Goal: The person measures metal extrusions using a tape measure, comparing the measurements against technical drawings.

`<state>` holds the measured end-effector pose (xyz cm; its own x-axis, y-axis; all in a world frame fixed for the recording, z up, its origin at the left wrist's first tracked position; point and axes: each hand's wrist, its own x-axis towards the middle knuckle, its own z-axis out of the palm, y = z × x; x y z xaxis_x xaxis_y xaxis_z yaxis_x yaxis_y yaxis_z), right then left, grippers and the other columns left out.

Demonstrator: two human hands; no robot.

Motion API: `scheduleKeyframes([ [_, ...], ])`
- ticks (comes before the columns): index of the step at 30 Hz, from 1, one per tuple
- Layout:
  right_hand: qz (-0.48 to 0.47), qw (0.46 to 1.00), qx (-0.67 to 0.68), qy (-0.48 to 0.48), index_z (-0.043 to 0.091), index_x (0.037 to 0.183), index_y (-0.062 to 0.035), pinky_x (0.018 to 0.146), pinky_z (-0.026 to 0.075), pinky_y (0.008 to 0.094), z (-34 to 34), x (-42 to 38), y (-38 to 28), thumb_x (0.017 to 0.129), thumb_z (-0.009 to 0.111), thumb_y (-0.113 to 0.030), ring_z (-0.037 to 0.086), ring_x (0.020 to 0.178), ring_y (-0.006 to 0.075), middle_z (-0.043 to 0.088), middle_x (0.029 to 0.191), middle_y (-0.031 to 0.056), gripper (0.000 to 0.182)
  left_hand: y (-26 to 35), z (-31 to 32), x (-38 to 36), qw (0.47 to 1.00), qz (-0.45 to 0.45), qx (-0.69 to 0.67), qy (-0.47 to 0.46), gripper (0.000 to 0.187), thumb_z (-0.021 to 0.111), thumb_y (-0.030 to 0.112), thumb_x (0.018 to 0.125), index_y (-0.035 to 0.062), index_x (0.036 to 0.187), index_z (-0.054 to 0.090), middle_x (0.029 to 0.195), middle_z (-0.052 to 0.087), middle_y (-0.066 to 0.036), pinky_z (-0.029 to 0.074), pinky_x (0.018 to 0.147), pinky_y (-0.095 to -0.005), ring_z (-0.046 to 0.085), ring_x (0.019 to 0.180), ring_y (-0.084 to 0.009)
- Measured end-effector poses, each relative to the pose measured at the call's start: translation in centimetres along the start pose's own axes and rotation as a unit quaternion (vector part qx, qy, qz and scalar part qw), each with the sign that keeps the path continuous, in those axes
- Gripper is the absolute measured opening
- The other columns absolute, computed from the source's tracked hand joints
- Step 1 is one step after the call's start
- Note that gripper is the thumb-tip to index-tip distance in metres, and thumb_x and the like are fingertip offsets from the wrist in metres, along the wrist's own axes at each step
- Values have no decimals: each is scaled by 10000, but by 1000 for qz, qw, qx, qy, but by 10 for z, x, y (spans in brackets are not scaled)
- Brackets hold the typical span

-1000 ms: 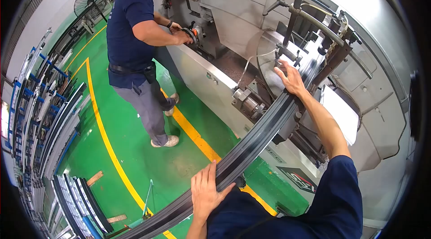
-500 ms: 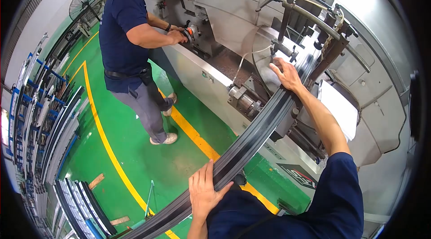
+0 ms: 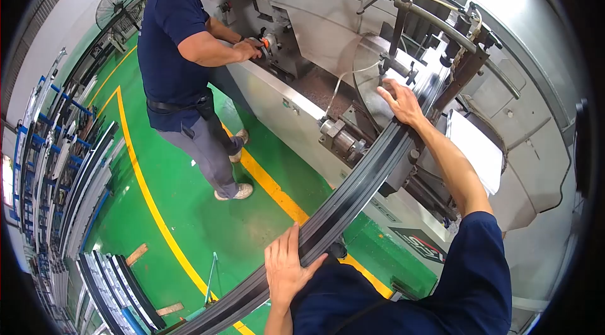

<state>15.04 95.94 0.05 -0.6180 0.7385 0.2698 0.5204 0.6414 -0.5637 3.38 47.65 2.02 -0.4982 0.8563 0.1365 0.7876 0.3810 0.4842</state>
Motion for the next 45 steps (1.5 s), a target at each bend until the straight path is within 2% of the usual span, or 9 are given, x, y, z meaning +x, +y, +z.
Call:
scheduleKeyframes([
  [16, 1, 1000, -10, -5, 585, 1291, 36, 928, 521, 433, -1, 0, -2, 996, 551, -520, 705, 1015, 343, 712, 1074, 237, 631, 0, 1, 0, 1000, -2, -2, 1, 925, 821, 565, 723, 40, 1426, 527, 1251, 625, -171, 431, 995, -456, 578, 1121, -363],
  [40, 10, 1000, -17, -10, 601, 1284, 18, 934, 525, 429, -1, 1, 2, 995, 546, -540, 712, 1024, 337, 719, 1107, 236, 631, -1, 3, -1, 1000, 1, 3, 1, 933, 825, 565, 721, 48, 1434, 519, 1249, 625, -164, 430, 994, -450, 581, 1122, -354],
  [45, 2, 1000, -4, -4, 641, 1097, 28, 853, 527, 426, 0, 2, 2, 992, 569, -518, 701, 921, 331, 714, 974, 211, 561, -1, 2, 0, 1000, -1, -2, 0, 931, 821, 566, 725, 48, 1437, 517, 1257, 623, -165, 429, 996, -451, 579, 1124, -357],
])
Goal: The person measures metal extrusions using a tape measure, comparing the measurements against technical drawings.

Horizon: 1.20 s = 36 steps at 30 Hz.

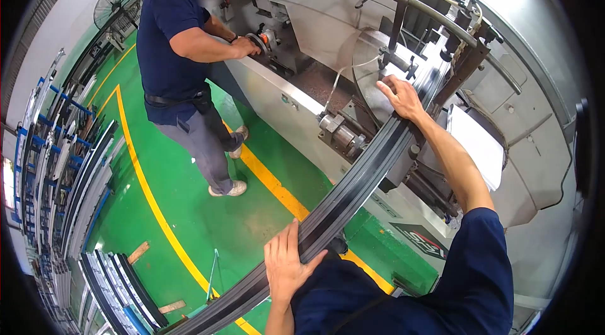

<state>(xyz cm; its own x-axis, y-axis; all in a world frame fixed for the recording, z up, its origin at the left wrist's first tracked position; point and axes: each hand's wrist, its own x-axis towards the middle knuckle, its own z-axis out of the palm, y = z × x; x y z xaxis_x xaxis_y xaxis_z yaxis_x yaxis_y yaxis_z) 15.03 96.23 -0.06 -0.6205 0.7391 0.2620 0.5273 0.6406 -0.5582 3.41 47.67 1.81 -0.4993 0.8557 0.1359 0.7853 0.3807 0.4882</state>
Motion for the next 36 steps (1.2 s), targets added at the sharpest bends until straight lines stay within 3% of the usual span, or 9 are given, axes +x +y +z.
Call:
scheduleKeyframes([
  [4, -30, 999, -22, 36, 620, 951, 17, 774, 509, 440, 2, -1, 0, 987, 586, -492, 662, 807, 326, 668, 842, 180, 511, 1, -1, 1, 1000, -2, -2, -2, 926, 816, 567, 730, 47, 1436, 518, 1259, 623, -168, 430, 995, -453, 578, 1121, -360],
  [10, -53, 991, -90, 80, 594, 856, -2, 721, 486, 449, -4, -7, -12, 982, 606, -451, 637, 765, 349, 624, 776, 181, 466, 1, -2, 1, 1000, 2, -5, 1, 927, 812, 571, 731, 41, 1434, 521, 1252, 625, -170, 430, 993, -456, 577, 1115, -360],
  [19, 9, 990, -128, 58, 582, 635, -10, 614, 474, 485, -2, -7, -9, 970, 570, -569, 607, 576, 383, 564, 564, 184, 652, 0, -1, 0, 1000, 2, -7, 3, 929, 812, 572, 732, 35, 1432, 522, 1245, 628, -170, 429, 995, -454, 577, 1113, -358],
  [36, 12, 991, -120, 52, 561, 611, 1, 604, 466, 481, -2, -6, -5, 973, 562, -587, 569, 539, 374, 531, 545, 197, 691, 0, -1, 0, 1000, 5, -8, 6, 931, 820, 563, 726, 34, 1431, 520, 1241, 628, -173, 428, 990, -453, 579, 1109, -357],
])
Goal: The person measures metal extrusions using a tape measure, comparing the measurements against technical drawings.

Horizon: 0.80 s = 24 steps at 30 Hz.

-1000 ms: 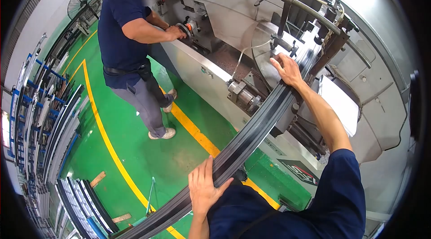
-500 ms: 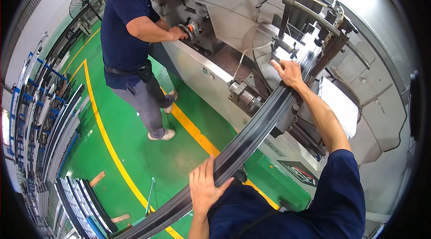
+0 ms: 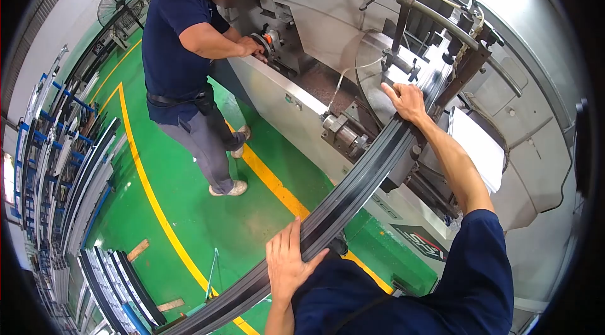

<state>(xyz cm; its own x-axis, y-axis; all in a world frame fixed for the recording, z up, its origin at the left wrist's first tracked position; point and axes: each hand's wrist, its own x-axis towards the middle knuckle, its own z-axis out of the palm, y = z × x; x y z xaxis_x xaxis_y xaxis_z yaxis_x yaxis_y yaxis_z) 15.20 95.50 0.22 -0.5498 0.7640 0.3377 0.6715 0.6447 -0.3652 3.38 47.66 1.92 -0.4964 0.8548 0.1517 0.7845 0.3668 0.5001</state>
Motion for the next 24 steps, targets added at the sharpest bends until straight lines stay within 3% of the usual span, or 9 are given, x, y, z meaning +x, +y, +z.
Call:
scheduleKeyframes([
  [24, 6, 1000, 1, -2, 573, 629, 2, 616, 468, 486, 1, 0, 1, 982, 538, -599, 585, 559, 377, 540, 560, 201, 699, 0, 1, 0, 1000, 5, 8, 4, 929, 804, 586, 736, 27, 1424, 523, 1224, 633, -169, 437, 968, -447, 589, 1080, -353],
])
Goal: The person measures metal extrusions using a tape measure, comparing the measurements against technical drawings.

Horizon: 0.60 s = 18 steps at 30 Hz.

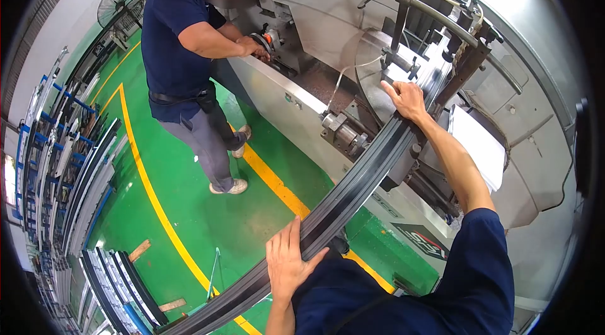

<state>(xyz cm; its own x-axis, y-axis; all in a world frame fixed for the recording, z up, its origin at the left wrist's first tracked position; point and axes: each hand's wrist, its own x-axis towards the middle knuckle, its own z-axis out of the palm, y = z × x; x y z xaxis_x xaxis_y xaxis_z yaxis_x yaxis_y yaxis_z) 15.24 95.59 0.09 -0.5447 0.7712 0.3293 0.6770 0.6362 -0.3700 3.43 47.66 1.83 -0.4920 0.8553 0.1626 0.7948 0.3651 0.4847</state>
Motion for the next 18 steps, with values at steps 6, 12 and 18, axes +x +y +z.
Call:
scheduleKeyframes([
  [6, -2, 1000, 1, -1, 577, 627, 2, 620, 474, 488, -1, 0, 0, 982, 535, -604, 594, 566, 382, 546, 561, 202, 703, -2, 1, 0, 1000, 7, 6, 3, 929, 809, 578, 736, 27, 1426, 521, 1229, 632, -170, 437, 971, -445, 589, 1087, -352],
  [12, -5, 1000, 2, 1, 584, 633, 4, 617, 471, 490, 0, 0, 0, 982, 532, -606, 594, 567, 385, 552, 567, 205, 704, -2, 1, -1, 1000, 5, 7, -1, 930, 815, 570, 733, 27, 1428, 521, 1231, 632, -171, 435, 974, -443, 592, 1096, -345],
  [18, -3, 1000, 0, 1, 593, 639, 3, 620, 468, 488, 2, 0, 1, 981, 532, -607, 593, 566, 378, 554, 569, 205, 702, -1, 0, 0, 1000, 2, -3, 1, 928, 817, 565, 731, 25, 1425, 523, 1232, 631, -169, 432, 979, -444, 589, 1094, -346],
])
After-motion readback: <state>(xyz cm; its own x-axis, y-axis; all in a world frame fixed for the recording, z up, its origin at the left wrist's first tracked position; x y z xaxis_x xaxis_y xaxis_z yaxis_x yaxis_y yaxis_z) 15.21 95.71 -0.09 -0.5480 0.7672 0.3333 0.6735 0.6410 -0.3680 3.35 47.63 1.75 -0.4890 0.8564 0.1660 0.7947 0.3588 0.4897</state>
